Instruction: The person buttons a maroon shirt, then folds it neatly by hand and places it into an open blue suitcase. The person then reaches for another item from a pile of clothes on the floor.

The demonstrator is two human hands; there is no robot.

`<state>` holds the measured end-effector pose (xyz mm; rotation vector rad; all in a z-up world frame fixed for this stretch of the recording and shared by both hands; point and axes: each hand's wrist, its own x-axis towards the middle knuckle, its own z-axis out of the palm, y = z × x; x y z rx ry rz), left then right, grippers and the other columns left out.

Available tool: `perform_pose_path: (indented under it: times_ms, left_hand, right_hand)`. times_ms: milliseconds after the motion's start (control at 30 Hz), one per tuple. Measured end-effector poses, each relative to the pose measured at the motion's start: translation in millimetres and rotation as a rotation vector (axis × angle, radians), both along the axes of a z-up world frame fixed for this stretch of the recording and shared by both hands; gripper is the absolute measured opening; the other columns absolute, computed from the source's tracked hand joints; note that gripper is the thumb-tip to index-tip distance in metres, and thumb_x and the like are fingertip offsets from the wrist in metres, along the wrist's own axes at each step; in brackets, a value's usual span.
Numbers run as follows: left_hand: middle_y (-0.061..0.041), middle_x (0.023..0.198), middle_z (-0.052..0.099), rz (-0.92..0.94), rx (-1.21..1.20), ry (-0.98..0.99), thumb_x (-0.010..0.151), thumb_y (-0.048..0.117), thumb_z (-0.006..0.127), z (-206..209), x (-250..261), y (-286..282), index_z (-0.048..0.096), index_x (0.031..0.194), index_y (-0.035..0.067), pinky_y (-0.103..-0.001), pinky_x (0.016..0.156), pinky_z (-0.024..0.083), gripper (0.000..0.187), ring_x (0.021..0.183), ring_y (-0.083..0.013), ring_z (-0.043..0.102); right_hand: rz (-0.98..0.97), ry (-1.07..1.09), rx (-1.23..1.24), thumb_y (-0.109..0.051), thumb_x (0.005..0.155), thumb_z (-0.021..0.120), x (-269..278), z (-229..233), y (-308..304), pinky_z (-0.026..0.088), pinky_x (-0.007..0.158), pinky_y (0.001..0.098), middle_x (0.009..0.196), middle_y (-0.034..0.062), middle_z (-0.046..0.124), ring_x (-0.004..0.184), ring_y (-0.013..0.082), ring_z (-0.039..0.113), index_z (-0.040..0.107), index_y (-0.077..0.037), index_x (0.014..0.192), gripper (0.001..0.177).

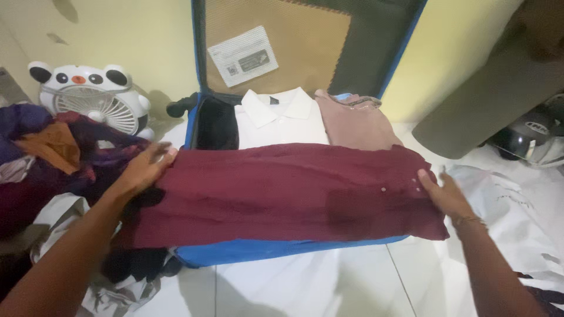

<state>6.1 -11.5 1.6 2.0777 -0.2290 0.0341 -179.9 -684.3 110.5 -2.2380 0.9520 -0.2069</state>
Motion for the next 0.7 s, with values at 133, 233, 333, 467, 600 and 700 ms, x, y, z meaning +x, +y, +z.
perform_pose_path:
  times_ms: [133,233,333,467,600,700]
  left_hand:
    - [-0.019,0.091,0.075,0.04,0.312,0.104,0.099,0.056,0.054,23,-11,-15,0.074,0.106,0.0,-0.042,0.082,0.053,0.059,0.084,-0.0285,0.071]
    - [-0.02,0.078,0.071,0.134,0.244,0.049,0.102,0.05,0.055,47,-28,-19,0.074,0.096,-0.002,-0.044,0.07,0.052,0.055,0.07,-0.0278,0.066]
    - [-0.018,0.072,0.067,0.237,0.103,-0.142,0.104,0.043,0.058,68,-41,-18,0.071,0.094,-0.003,-0.043,0.065,0.049,0.048,0.064,-0.0254,0.061]
    - [-0.019,0.07,0.068,0.255,0.229,-0.17,0.104,0.041,0.061,76,-41,-21,0.07,0.088,-0.003,-0.043,0.066,0.05,0.047,0.063,-0.0276,0.066]
    - [-0.02,0.08,0.073,0.242,0.334,-0.15,0.097,0.036,0.067,84,-34,-33,0.075,0.088,0.001,-0.046,0.076,0.053,0.038,0.077,-0.0338,0.071]
    - [-0.028,0.098,0.067,0.362,0.54,-0.516,0.084,0.026,0.075,102,-39,-55,0.076,0.097,0.002,-0.052,0.08,0.05,0.027,0.092,-0.0445,0.063]
  right_hand:
    - [0.066,-0.077,-0.221,-0.052,0.093,0.07,1,-15,2,0.051,0.101,0.0531,0.129,0.0334,0.063,0.12,0.0455,0.063,0.055,0.005,0.138,0.074]
    - [0.09,-0.142,-0.509,-0.041,0.102,0.068,-1,-7,4,0.054,0.09,0.0535,0.11,0.0344,0.069,0.106,0.0478,0.068,0.061,0.005,0.13,0.055]
    - [0.08,-0.264,-0.583,-0.032,0.109,0.065,-11,15,-10,0.056,0.079,0.0524,0.101,0.0327,0.07,0.096,0.0463,0.071,0.059,0.007,0.126,0.043]
    - [0.104,-0.363,-0.743,-0.022,0.112,0.065,-17,13,-32,0.055,0.084,0.0514,0.097,0.0297,0.07,0.095,0.044,0.071,0.059,0.01,0.109,0.032]
    - [0.21,-0.232,-0.665,-0.022,0.1,0.068,-7,0,-36,0.054,0.087,0.0497,0.103,0.0275,0.071,0.092,0.0396,0.07,0.071,0.006,0.117,0.032]
    - [0.116,-0.122,-0.491,-0.025,0.105,0.066,1,8,-36,0.055,0.092,0.0479,0.109,0.0264,0.072,0.095,0.0358,0.072,0.072,0.005,0.116,0.032]
